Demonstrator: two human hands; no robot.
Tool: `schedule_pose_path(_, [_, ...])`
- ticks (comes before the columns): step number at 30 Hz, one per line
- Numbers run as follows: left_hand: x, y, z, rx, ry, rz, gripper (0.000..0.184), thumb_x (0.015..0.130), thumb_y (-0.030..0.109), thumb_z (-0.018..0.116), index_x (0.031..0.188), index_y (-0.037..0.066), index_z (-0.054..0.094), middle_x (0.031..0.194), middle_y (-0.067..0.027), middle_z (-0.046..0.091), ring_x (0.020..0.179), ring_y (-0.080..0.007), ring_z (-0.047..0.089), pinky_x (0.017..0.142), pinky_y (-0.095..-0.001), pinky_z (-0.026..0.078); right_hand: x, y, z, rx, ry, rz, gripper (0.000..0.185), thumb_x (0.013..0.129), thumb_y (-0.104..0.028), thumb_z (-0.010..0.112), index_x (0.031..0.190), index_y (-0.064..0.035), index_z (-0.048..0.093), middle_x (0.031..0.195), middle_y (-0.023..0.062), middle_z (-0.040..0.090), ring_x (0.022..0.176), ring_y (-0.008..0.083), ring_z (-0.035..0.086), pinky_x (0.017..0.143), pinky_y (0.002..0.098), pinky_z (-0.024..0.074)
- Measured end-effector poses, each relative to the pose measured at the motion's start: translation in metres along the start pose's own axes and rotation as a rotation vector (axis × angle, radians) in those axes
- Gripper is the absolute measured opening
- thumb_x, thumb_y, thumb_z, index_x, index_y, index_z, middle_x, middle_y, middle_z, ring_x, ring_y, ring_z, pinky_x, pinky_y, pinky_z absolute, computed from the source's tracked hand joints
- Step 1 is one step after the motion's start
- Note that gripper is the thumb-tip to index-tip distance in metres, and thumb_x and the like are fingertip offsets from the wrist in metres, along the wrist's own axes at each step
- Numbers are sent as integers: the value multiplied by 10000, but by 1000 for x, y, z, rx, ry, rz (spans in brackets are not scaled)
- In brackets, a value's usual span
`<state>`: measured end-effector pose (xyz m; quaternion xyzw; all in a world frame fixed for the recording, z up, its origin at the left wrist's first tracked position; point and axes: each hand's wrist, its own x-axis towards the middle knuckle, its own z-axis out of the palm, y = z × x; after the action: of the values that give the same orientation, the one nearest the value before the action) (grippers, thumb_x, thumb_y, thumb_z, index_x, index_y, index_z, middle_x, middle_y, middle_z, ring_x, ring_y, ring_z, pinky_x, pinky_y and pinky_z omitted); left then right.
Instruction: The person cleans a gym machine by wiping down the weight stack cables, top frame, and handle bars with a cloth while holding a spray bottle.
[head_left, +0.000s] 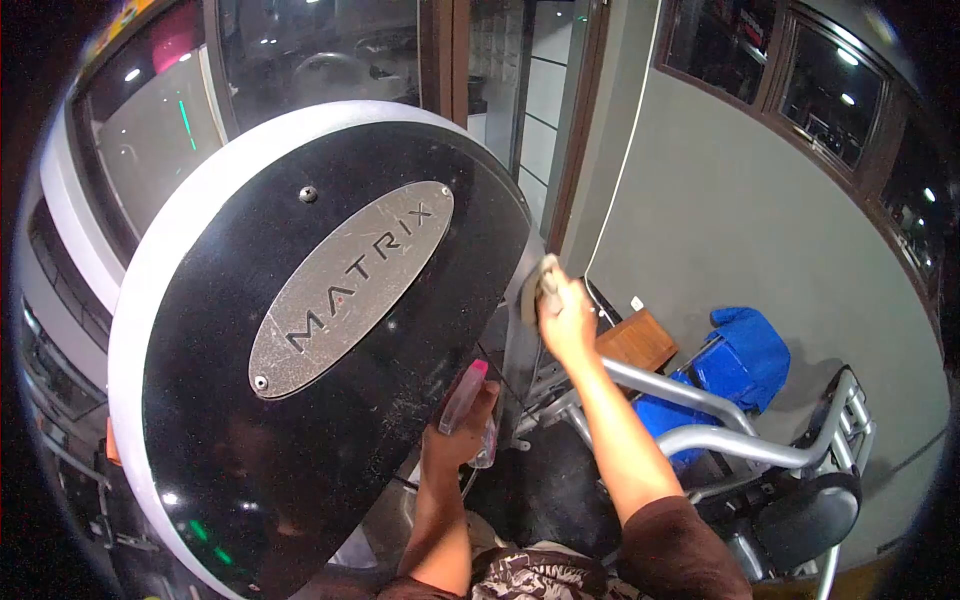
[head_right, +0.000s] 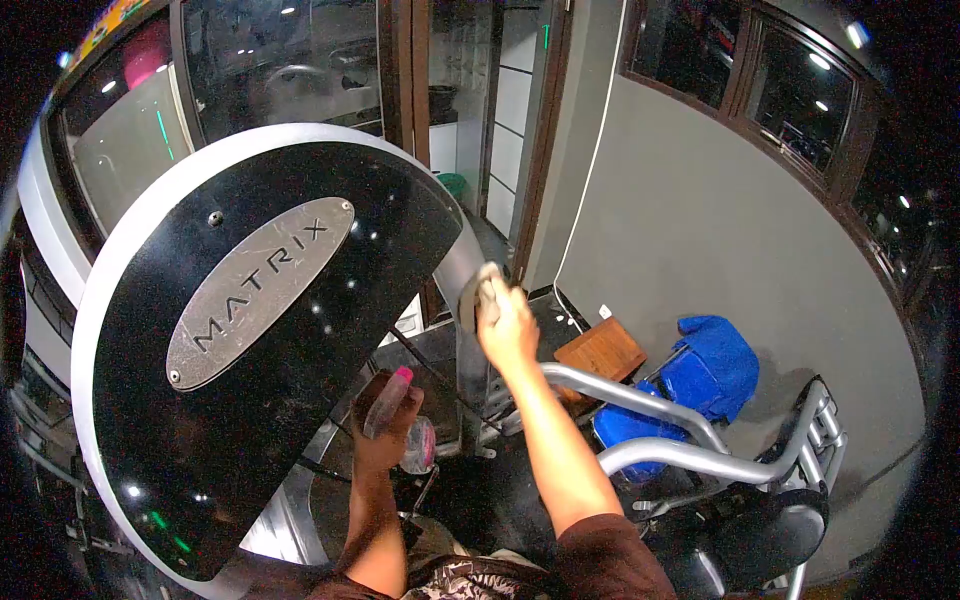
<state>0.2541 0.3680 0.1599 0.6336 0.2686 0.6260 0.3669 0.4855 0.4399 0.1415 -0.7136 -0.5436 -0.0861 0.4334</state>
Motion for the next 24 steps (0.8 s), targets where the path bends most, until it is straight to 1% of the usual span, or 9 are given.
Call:
schedule_pose_path(2, [2,-14,-4,94,3,128,176,889,165,724,892,11,640,739,-67,529,642,-186,524,593,-325,430,-38,22,36,100,162,48,471,932,-270,634,1370,-125,543,1135,205,654,1005,472,657,836,537,548])
schedule_pose_path(4, [2,-15,-6,77,14,70,172,869,160,733,876,14,641,729,-56,532,643,-172,528,590,-326,432,-75,47,54,39,5,263,396,919,-276,645,1272,-115,566,1156,223,662,1016,481,657,855,563,539])
schedule_pose_path(6, [-1,-3,-7,-54,14,-180,171,841,149,747,855,15,641,722,-49,541,646,-160,536,590,-330,439,-103,45,46,-191,-296,370,341,905,-300,655,1160,-84,582,1138,242,668,1021,487,654,868,561,532])
schedule_pose_path(9, [4,0,-16,150,-61,-64,179,811,136,759,820,17,625,713,-52,548,642,-155,545,582,-341,439,-100,65,54,-95,-342,486,340,888,-293,679,1106,-50,583,1124,240,671,1006,479,660,877,556,522])
schedule_pose_path(12, [4,2,-9,50,47,-79,192,804,141,759,797,20,611,702,-50,535,631,-154,543,569,-350,431,-54,47,39,329,137,268,227,914,-183,656,1059,-22,589,1062,220,699,1005,426,673,867,480,529])
schedule_pose_path(16, [5,-3,-5,150,9,123,182,810,142,753,792,21,618,714,-48,551,651,-161,559,577,-353,435,-3,-13,-9,471,293,72,284,926,-174,680,1149,-18,600,1029,202,703,978,325,690,890,402,520])
schedule_pose_path(19, [6,-8,-6,214,-71,212,176,819,139,746,805,16,622,728,-62,559,650,-184,558,584,-355,439,-11,-1,16,356,191,40,318,941,-192,669,1223,-76,581,1084,226,690,1019,420,671,883,460,525])
schedule_pose_path(21, [4,-1,-9,137,-67,37,177,825,136,744,815,11,619,732,-65,558,647,-188,548,586,-354,437,-43,17,43,221,166,152,293,955,-234,652,1200,-120,538,1097,259,671,991,504,640,803,547,523])
schedule_pose_path(24, [2,-3,-13,201,-62,-1,173,833,131,738,827,6,619,730,-63,552,645,-183,534,588,-346,433,-97,47,69,149,-1,414,282,944,-262,668,1106,-78,528,911,287,676,915,505,661,773,555,505])
